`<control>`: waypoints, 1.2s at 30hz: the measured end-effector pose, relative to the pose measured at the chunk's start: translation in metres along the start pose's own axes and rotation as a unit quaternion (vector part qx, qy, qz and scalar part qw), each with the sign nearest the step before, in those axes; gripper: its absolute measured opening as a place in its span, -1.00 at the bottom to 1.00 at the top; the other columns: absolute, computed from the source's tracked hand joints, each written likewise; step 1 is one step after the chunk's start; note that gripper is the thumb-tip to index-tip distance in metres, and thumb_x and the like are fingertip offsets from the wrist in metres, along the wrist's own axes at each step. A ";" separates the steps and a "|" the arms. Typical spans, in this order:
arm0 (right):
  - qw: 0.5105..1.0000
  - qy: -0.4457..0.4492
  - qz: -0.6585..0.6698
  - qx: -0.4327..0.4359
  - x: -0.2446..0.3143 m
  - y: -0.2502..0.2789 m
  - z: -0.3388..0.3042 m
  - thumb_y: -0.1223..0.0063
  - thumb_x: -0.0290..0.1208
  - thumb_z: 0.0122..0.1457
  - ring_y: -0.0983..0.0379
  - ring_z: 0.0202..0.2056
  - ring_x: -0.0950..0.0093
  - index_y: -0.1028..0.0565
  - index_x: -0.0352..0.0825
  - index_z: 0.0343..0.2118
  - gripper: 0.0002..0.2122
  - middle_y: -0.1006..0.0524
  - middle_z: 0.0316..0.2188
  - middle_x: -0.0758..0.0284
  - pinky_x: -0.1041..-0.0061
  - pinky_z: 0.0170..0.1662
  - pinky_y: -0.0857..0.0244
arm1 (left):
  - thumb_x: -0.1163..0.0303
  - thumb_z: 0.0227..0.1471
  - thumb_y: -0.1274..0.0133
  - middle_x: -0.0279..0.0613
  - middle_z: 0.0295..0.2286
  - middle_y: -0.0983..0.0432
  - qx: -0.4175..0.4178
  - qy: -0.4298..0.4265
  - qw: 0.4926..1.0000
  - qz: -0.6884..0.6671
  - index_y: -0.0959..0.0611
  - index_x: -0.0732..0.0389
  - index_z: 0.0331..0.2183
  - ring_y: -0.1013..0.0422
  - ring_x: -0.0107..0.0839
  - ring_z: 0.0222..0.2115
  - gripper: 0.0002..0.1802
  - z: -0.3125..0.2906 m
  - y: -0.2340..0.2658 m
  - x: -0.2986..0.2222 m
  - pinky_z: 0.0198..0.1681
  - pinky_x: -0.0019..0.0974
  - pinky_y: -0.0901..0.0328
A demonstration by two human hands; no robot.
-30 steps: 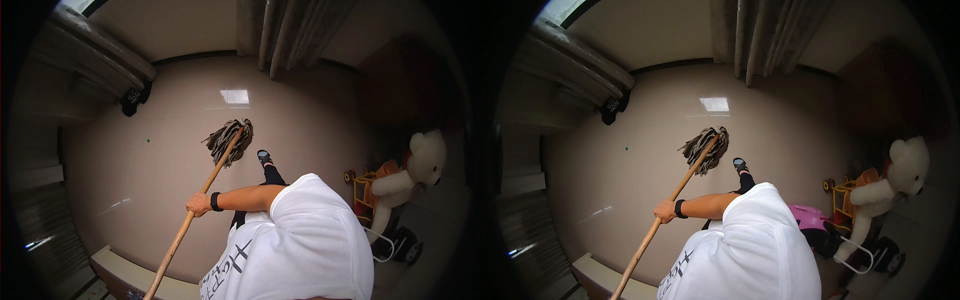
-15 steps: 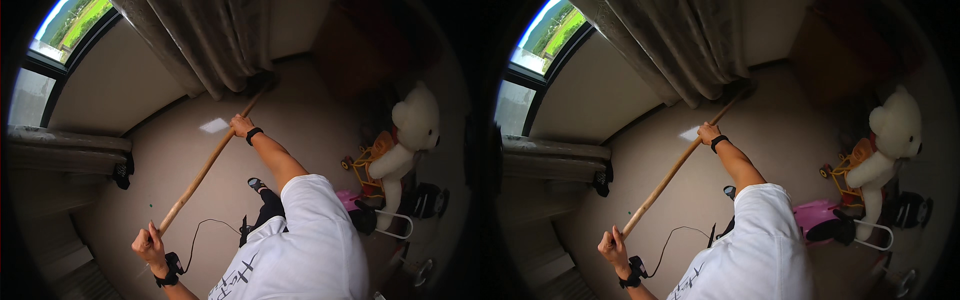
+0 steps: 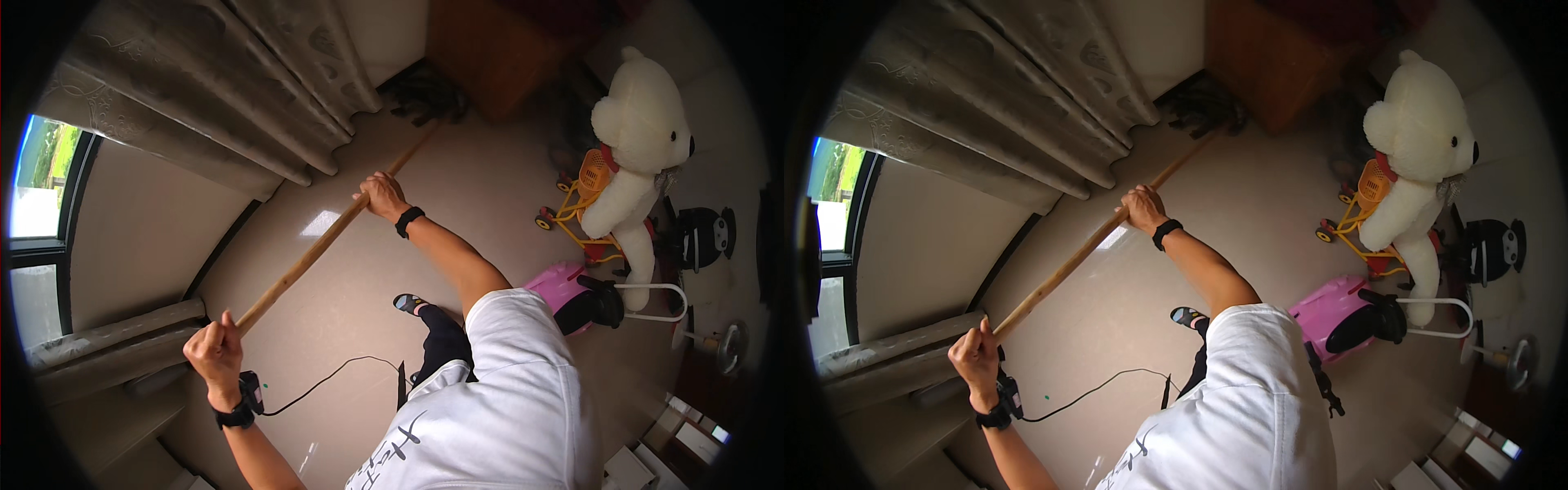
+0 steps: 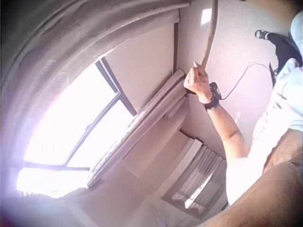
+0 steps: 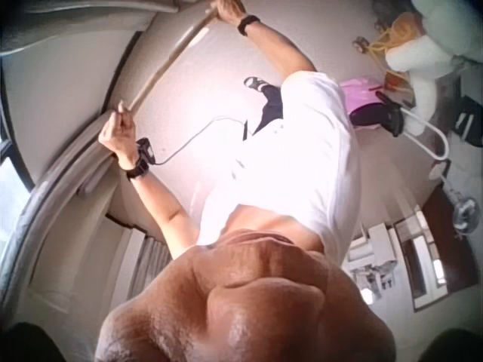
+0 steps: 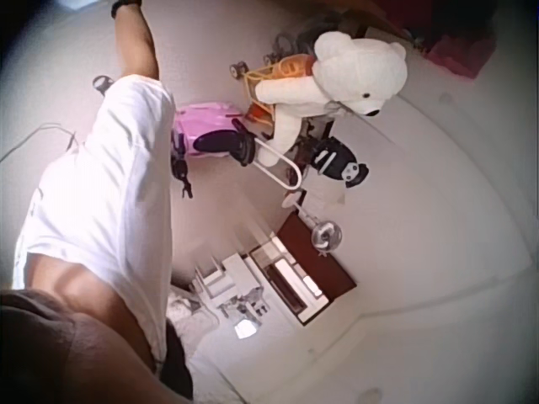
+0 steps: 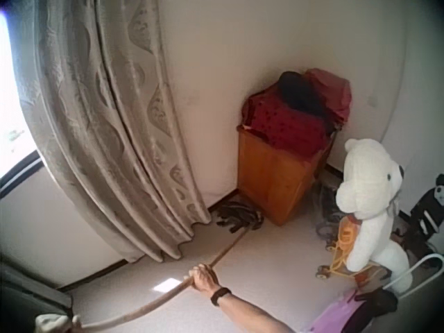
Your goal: Mop the bedroom floor.
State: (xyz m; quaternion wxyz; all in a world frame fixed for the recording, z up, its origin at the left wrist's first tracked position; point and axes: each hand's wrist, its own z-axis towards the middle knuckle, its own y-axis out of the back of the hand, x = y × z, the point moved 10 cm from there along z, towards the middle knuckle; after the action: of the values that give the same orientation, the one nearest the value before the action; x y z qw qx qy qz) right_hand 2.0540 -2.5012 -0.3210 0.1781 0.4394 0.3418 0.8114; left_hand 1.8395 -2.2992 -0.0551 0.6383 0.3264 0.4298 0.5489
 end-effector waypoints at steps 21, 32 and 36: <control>0.903 -0.351 -0.245 0.019 -0.289 0.130 -0.136 0.19 -0.53 -0.01 -0.10 -0.04 0.30 -0.37 -0.27 -0.24 -0.77 -0.22 -0.11 0.21 0.35 -0.03 -0.09 | 0.19 -0.09 0.04 -0.20 -0.83 -0.32 0.226 -0.072 0.963 -0.129 -0.52 0.15 -0.31 -0.28 -0.30 -0.84 -0.69 -0.023 -0.252 -0.225 -0.79 -0.34 -0.15; 0.909 -0.275 -0.185 0.253 -0.177 0.008 -0.186 0.15 -0.60 -0.12 -0.28 -0.20 0.20 -0.45 -0.32 -0.46 -0.85 -0.31 -0.22 0.17 0.33 -0.16 -0.19 | 0.33 -0.26 -0.13 -0.16 -0.76 -0.38 0.274 0.019 0.959 -0.074 -0.59 0.13 -0.38 -0.32 -0.29 -0.78 -0.74 -0.133 -0.124 -0.093 -0.70 -0.36 -0.20; 0.930 -0.221 -0.062 0.286 -0.075 -0.062 -0.237 0.08 -0.56 -0.18 -0.27 -0.24 0.16 -0.43 -0.26 -0.45 -0.84 -0.29 -0.27 0.17 0.24 -0.18 -0.17 | 0.34 -0.34 -0.17 -0.20 -0.80 -0.34 0.287 0.062 0.955 -0.050 -0.61 0.10 -0.41 -0.29 -0.33 -0.81 -0.73 -0.212 -0.029 -0.022 -0.73 -0.40 -0.17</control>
State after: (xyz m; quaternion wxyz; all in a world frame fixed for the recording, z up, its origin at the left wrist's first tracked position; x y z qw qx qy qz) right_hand 1.8968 -2.5962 -0.4989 0.1660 0.6181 0.5382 0.5484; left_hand 1.6587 -2.3382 -0.1652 0.5166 0.4389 0.6238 0.3890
